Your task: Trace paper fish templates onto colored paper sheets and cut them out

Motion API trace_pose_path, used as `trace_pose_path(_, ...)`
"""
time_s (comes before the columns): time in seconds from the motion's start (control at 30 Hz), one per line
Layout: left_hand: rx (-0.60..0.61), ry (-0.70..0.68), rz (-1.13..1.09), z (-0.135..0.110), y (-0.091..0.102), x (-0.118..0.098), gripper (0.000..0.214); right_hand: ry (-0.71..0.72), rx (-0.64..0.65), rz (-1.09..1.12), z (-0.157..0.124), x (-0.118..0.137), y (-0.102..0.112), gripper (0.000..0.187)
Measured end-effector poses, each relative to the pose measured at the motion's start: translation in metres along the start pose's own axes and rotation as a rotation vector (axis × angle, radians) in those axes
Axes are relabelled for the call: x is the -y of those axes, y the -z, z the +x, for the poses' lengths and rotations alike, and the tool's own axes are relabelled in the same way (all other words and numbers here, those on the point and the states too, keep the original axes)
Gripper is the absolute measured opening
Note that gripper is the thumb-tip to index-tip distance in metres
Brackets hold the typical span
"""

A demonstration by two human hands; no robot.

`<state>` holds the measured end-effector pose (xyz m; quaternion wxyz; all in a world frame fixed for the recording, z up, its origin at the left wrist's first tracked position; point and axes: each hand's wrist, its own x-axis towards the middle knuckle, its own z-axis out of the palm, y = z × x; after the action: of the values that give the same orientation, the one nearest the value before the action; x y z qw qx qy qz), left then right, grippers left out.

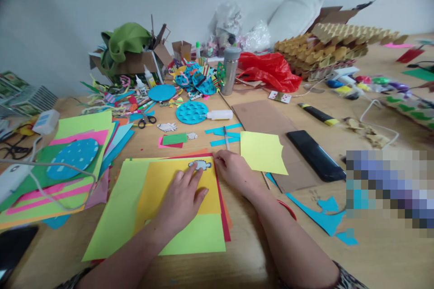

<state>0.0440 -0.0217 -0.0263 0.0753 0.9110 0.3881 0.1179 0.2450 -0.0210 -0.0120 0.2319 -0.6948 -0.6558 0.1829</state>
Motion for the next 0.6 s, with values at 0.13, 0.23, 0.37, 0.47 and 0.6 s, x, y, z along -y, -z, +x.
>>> trace_pose_path(0.13, -0.012, -0.007, 0.008, 0.000, -0.001, 0.001, 0.046, 0.072, 0.087, 0.001, -0.004, 0.001, 0.012, 0.029)
trace_pose_path(0.23, -0.008, -0.010, 0.007, -0.001, 0.000, 0.001, 0.045, 0.100, 0.240, -0.027, -0.011, 0.007, 0.024, 0.037)
trace_pose_path(0.37, 0.014, -0.004, 0.002, -0.001, 0.001, 0.000, 0.046, 0.124, 0.486, -0.008, -0.029, 0.018, 0.058, 0.037)
trace_pose_path(0.47, 0.032, 0.007, 0.001, 0.000, 0.001, 0.000, 0.046, 0.160, 0.507, 0.074, -0.042, 0.023, 0.083, 0.030)
trace_pose_path(0.6, 0.029, 0.005, 0.003, 0.000, 0.001, 0.000, 0.045, 0.094, 0.396, 0.081, -0.050, 0.014, 0.085, 0.026)
